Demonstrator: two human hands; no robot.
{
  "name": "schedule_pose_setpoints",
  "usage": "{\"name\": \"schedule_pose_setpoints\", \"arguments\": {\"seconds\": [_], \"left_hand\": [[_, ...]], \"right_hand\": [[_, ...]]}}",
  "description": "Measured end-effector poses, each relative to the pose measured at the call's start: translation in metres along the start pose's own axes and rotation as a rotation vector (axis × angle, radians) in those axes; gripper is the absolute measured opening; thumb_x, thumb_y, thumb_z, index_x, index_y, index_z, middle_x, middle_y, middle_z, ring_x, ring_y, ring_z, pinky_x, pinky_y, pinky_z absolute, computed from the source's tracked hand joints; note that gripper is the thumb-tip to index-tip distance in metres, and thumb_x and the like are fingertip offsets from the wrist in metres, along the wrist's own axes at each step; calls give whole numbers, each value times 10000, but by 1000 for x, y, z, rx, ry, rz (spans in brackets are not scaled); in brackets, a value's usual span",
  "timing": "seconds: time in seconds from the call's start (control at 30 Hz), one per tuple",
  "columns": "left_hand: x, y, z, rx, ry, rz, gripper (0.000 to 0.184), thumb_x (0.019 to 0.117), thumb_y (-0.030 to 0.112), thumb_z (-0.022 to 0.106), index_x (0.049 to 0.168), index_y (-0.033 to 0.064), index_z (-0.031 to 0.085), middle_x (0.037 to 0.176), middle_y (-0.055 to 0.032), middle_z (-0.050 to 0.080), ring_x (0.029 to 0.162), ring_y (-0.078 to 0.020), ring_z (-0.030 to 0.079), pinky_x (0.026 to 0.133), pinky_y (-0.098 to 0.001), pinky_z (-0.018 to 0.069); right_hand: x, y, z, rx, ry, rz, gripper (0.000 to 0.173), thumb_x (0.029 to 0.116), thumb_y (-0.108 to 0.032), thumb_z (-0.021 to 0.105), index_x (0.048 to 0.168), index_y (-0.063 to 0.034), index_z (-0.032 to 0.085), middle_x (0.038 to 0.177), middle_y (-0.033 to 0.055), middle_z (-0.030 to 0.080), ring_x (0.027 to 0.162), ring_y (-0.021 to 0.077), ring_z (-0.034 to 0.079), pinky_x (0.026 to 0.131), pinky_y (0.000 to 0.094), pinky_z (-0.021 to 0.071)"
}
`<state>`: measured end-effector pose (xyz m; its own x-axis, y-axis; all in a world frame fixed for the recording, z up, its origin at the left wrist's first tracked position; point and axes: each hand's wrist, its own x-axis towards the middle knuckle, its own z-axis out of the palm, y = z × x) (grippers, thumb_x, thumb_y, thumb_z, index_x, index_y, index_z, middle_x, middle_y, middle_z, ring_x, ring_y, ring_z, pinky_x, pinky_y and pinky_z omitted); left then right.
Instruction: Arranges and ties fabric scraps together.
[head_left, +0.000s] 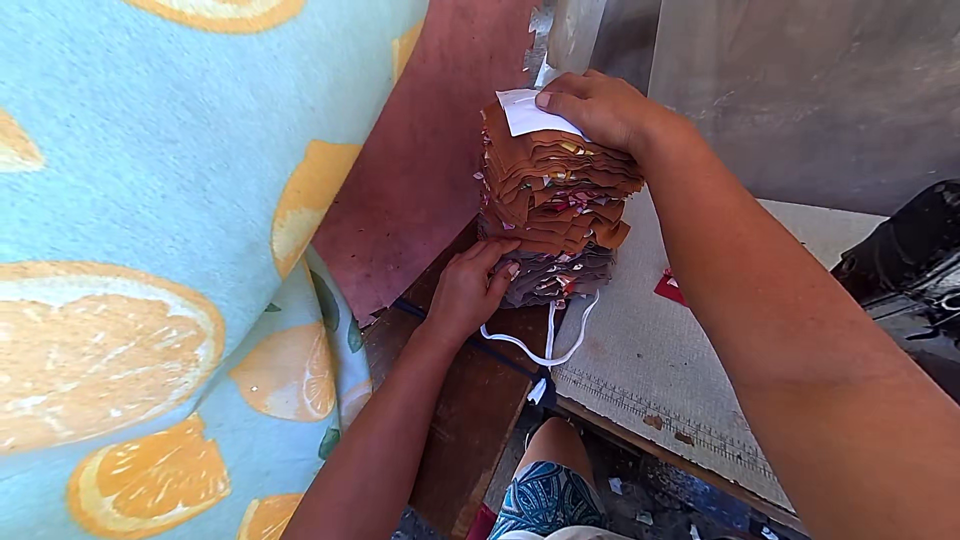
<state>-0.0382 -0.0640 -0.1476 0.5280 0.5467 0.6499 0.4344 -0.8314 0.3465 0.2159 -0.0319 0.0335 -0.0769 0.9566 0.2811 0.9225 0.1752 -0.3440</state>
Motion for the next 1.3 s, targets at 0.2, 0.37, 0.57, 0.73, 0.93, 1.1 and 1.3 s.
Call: {"name": "schedule_pose_setpoints", "arguments": {"seconds": [0.2,0.37,0.57,0.73,0.93,1.1,1.3], "left_hand": [[1,0,0,1,-9,-11,384,1032,259,554,1378,116,641,1280,-49,685,939,-174,668,864,-428,529],[21,1,-11,29,-10,-37,381,1049,269,561,1370,81,646,1098,-118,645,813,-205,619,733,-401,540],[40,2,-20,35,60,32,281,1054,172,518,1201,72,735,1051,-119,643,930,-213,647,801,-387,547],[48,2,-25,31,65,47,241,1043,159,539,1091,59,753,1058,-106,657,948,-193,657,827,-366,552],[48,6,-31,-31,103,-58,170,1006,126,569,1079,73,713,1101,-87,641,810,-134,601,717,-296,516],[41,0,-36,-62,-2,-357,193,1032,196,599,1107,50,701,1119,-128,633,842,-204,607,750,-395,511],[46,-8,-28,-228,-72,-537,320,1048,350,588,1068,54,708,1118,-127,633,1005,-240,609,884,-469,484]], "right_hand": [[0,0,0,5,-3,11,602,1045,-624,350,1423,-228,600,1468,208,529,1381,397,485,1084,663,366],[1,-1,0,4,-12,22,594,1052,-618,349,1425,-227,596,1477,204,520,1384,392,482,1085,656,369],[5,7,1,22,7,12,617,1051,-617,346,1445,-207,584,1485,221,519,1399,414,469,1095,679,351],[5,7,2,37,11,13,600,1051,-616,348,1414,-214,606,1466,214,532,1384,399,483,1083,668,364],[7,10,3,46,7,16,611,1041,-643,351,1413,-233,608,1474,207,530,1382,400,489,1077,677,367],[5,9,2,46,11,16,597,1049,-627,349,1410,-228,608,1475,201,529,1377,397,493,1075,674,369],[5,8,2,45,7,10,599,1054,-619,349,1419,-217,602,1474,209,529,1378,403,492,1082,670,366]]}}
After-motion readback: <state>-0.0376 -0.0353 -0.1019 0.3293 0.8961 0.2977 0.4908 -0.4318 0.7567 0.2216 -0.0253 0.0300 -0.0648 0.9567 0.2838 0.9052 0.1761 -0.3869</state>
